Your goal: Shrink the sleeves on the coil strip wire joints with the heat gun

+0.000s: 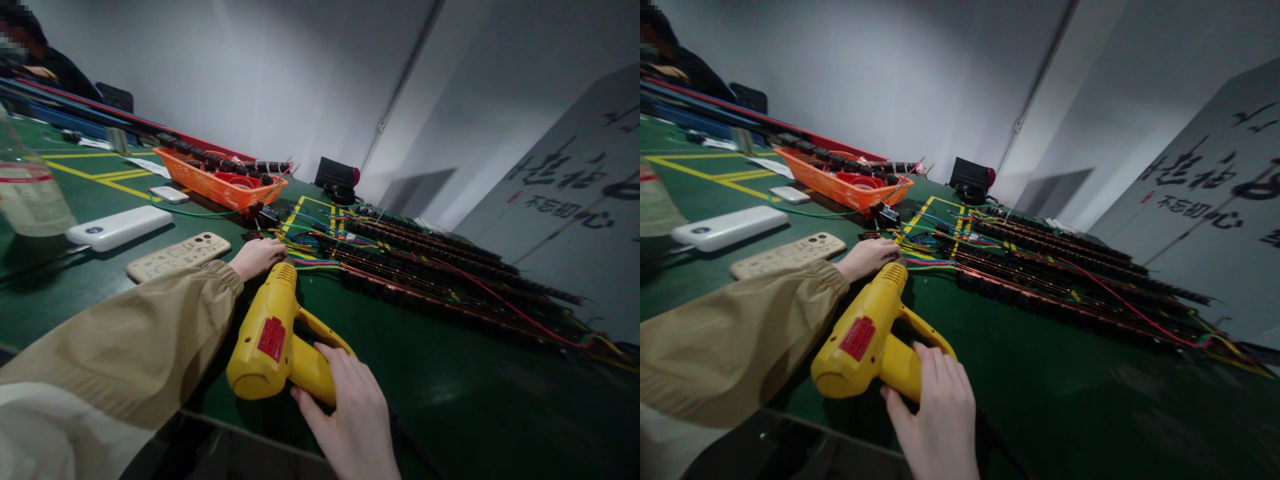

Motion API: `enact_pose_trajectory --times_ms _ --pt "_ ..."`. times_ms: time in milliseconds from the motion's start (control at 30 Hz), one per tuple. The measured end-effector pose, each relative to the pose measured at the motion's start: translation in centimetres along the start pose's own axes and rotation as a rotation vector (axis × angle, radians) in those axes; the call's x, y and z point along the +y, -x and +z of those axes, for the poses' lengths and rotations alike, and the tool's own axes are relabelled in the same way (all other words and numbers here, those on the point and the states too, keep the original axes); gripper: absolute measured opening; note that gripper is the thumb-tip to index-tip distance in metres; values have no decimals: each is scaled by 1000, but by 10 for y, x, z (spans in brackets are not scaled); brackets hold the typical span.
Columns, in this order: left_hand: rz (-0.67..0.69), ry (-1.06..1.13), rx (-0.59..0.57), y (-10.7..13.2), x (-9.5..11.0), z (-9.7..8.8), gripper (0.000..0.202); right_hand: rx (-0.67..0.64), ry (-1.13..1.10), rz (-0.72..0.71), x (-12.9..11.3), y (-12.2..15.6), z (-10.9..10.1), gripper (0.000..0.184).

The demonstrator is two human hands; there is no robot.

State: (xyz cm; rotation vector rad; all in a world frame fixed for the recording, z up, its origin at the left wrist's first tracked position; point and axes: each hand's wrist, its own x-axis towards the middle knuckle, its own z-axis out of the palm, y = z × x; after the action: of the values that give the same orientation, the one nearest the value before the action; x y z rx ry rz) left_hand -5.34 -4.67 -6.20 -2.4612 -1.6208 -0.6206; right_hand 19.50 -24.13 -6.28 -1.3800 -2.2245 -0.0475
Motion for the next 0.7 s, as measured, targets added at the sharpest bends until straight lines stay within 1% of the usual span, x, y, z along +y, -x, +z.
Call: enact_pose_trajectory --times_ms 100,200,233,267,300,367,433,500,633,700 --pt "39 -15 10 -1 0 0 20 -27 10 16 0 -1 -1 55" --pt "2 72 -32 -1 -1 2 20 -92 3 44 -2 -8 -5 69" --pt "-18 115 -46 -1 -2 4 19 -121 -8 56 -4 -12 -7 70" --pt "-36 157 -54 -2 -3 5 19 -161 -20 69 -6 -17 -10 66" --pt "-47 195 -56 -2 -4 7 20 -203 -35 81 -9 -22 -12 59" --pt "-57 259 -49 -3 -7 11 21 -298 -47 109 -13 -30 -15 34" --pt "-62 327 -41 -5 -11 16 22 -329 -37 112 -15 -34 -13 22" --pt "-57 393 -25 -6 -14 20 23 -303 -12 82 -14 -33 -9 19" --pt "-59 444 15 -6 -16 24 27 -213 43 -19 -7 -27 -1 26" --pt "-84 454 18 -6 -15 25 29 -245 28 -62 -3 -29 -5 34"
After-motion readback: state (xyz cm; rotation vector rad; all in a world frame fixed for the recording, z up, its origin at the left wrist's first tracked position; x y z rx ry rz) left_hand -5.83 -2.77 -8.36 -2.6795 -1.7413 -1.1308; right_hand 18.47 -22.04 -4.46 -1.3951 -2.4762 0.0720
